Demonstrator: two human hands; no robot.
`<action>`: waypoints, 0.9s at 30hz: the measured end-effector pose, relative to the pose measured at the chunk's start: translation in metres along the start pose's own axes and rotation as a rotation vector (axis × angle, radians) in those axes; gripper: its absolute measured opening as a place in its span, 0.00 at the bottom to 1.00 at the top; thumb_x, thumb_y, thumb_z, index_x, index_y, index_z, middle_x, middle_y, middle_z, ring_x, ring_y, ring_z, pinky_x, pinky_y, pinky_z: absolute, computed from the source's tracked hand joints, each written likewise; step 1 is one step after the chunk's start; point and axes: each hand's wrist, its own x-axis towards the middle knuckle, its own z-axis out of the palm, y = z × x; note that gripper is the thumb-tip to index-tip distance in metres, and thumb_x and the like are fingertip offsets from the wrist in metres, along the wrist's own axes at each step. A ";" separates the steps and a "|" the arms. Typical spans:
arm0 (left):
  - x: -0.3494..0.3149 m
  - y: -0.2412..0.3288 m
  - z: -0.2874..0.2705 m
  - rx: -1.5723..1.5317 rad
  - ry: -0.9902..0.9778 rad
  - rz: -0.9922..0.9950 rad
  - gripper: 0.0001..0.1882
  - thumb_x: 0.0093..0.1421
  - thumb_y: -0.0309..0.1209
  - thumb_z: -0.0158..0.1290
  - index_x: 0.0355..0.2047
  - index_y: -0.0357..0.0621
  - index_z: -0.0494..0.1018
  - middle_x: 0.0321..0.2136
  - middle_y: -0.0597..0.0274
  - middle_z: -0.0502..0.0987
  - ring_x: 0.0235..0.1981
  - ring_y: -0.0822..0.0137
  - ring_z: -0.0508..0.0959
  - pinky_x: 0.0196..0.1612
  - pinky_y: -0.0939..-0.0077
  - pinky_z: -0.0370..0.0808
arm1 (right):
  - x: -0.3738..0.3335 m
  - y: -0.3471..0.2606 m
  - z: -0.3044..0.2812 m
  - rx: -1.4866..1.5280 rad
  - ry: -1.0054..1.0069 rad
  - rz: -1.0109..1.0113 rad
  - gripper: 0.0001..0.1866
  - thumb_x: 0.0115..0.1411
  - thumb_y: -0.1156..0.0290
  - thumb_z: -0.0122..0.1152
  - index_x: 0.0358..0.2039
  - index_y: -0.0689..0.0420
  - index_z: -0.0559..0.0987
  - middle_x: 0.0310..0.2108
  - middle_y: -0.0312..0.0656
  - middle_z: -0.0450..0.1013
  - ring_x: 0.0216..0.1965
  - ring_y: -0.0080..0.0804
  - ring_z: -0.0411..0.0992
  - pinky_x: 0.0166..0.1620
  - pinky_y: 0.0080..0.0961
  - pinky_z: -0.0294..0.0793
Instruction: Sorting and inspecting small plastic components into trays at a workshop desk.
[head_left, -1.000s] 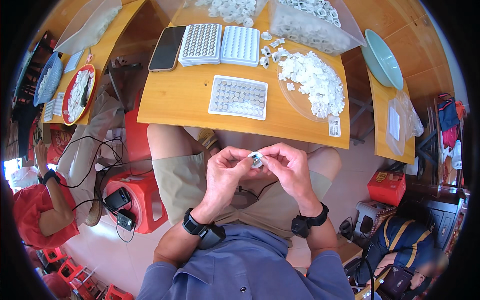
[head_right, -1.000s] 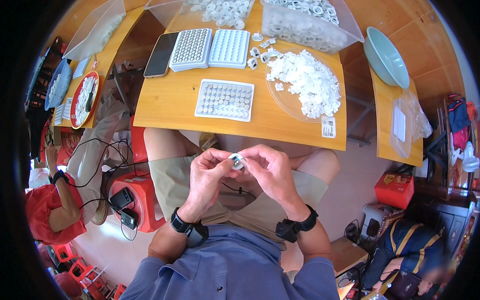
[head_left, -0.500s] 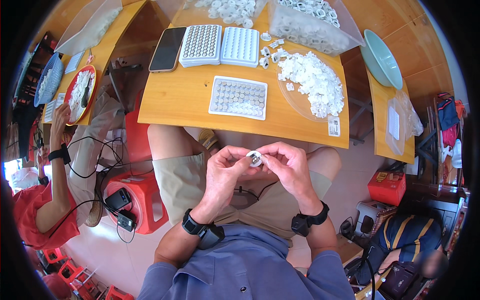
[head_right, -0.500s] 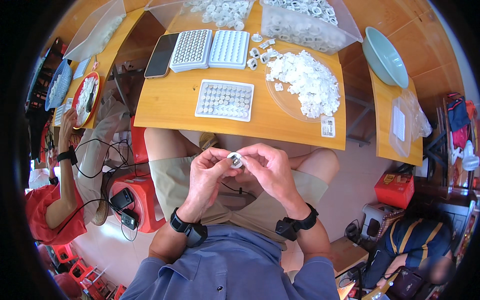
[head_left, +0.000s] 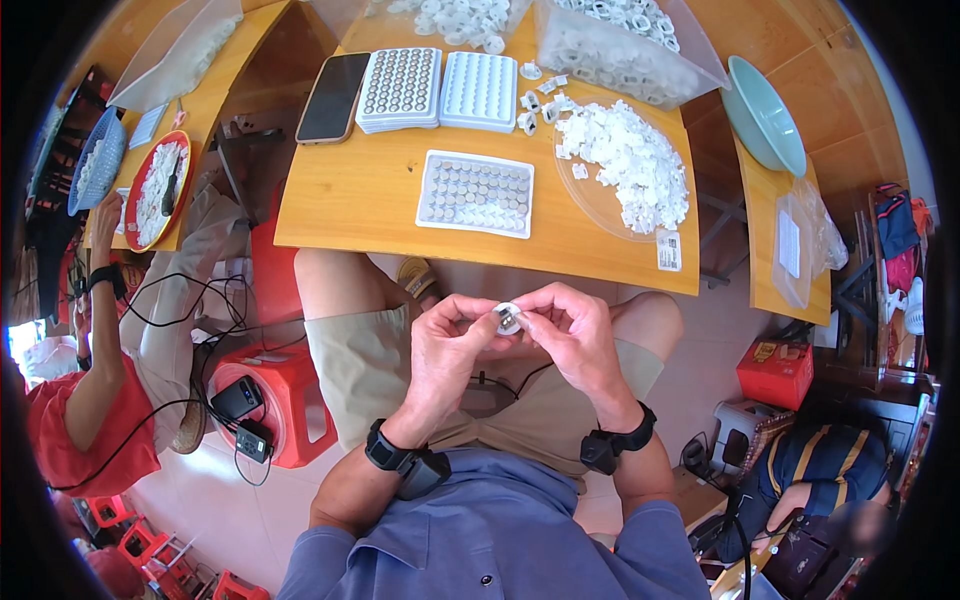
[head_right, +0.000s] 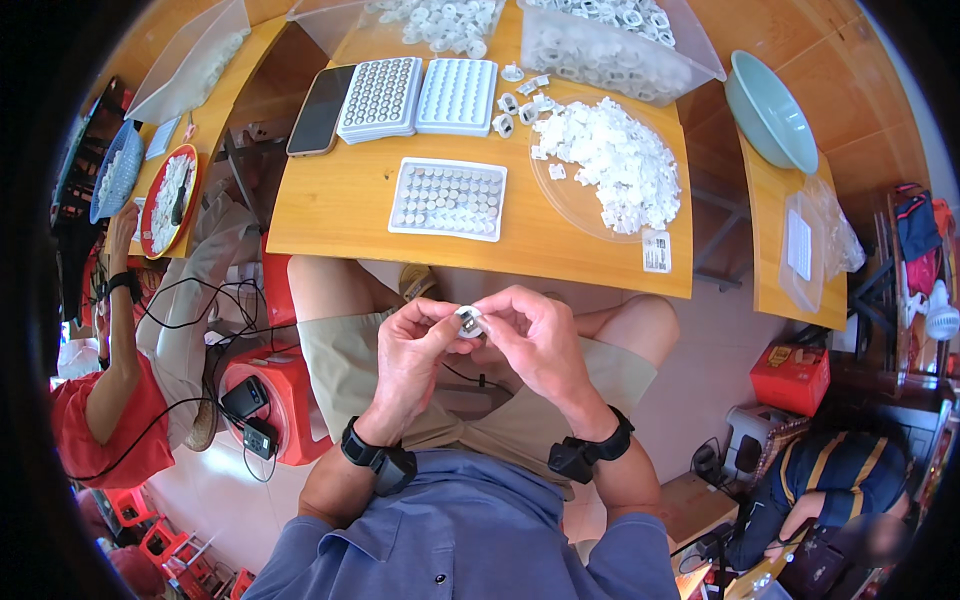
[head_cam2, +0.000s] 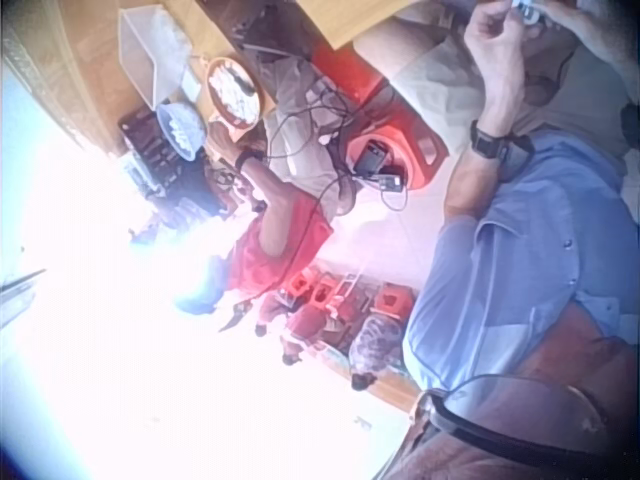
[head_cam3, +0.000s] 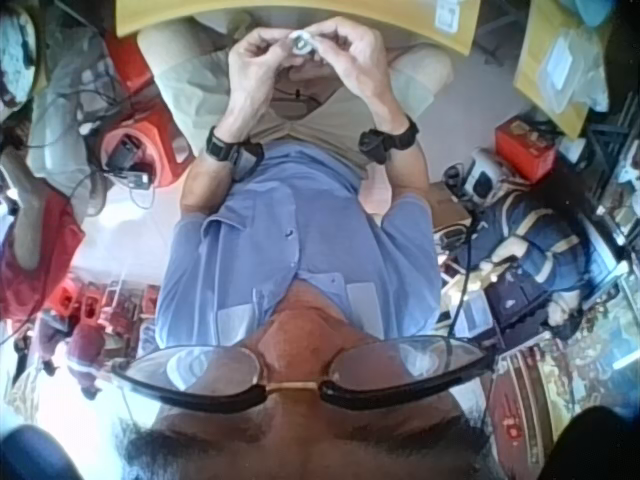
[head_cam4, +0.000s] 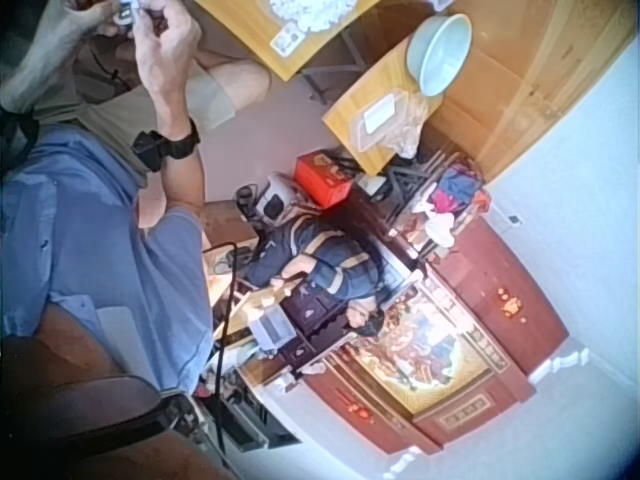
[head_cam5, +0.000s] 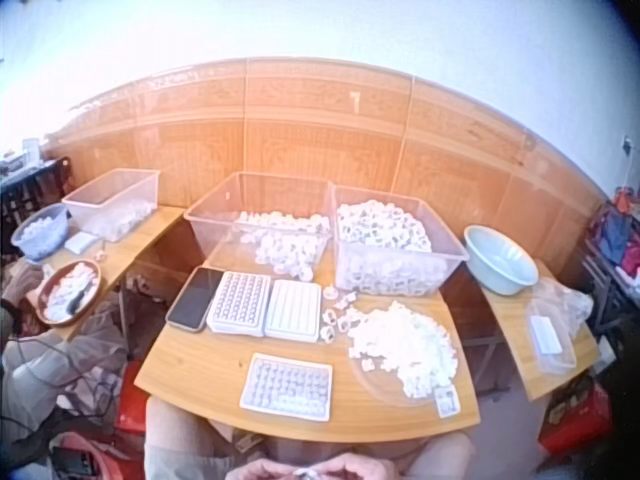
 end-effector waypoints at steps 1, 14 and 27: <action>0.000 0.000 0.001 0.000 0.000 -0.002 0.08 0.64 0.23 0.56 0.40 0.29 0.74 0.35 0.52 0.82 0.32 0.69 0.84 0.38 0.78 0.83 | 0.000 0.000 -0.001 0.000 0.001 0.001 0.06 0.62 0.81 0.58 0.38 0.66 0.81 0.31 0.39 0.79 0.28 0.16 0.73 0.32 0.14 0.73; 0.005 0.001 0.006 0.045 0.040 -0.033 0.03 0.62 0.20 0.54 0.37 0.33 0.75 0.32 0.55 0.82 0.28 0.70 0.83 0.33 0.79 0.81 | 0.001 -0.001 -0.006 -0.016 -0.027 0.031 0.07 0.63 0.78 0.59 0.39 0.66 0.81 0.33 0.41 0.81 0.33 0.19 0.77 0.36 0.18 0.78; 0.004 0.001 0.008 0.075 0.084 -0.045 0.04 0.61 0.21 0.55 0.36 0.34 0.74 0.32 0.57 0.82 0.27 0.72 0.82 0.32 0.83 0.79 | 0.003 0.007 0.003 -0.046 0.019 0.004 0.05 0.62 0.80 0.56 0.38 0.66 0.78 0.32 0.41 0.80 0.32 0.20 0.78 0.35 0.19 0.79</action>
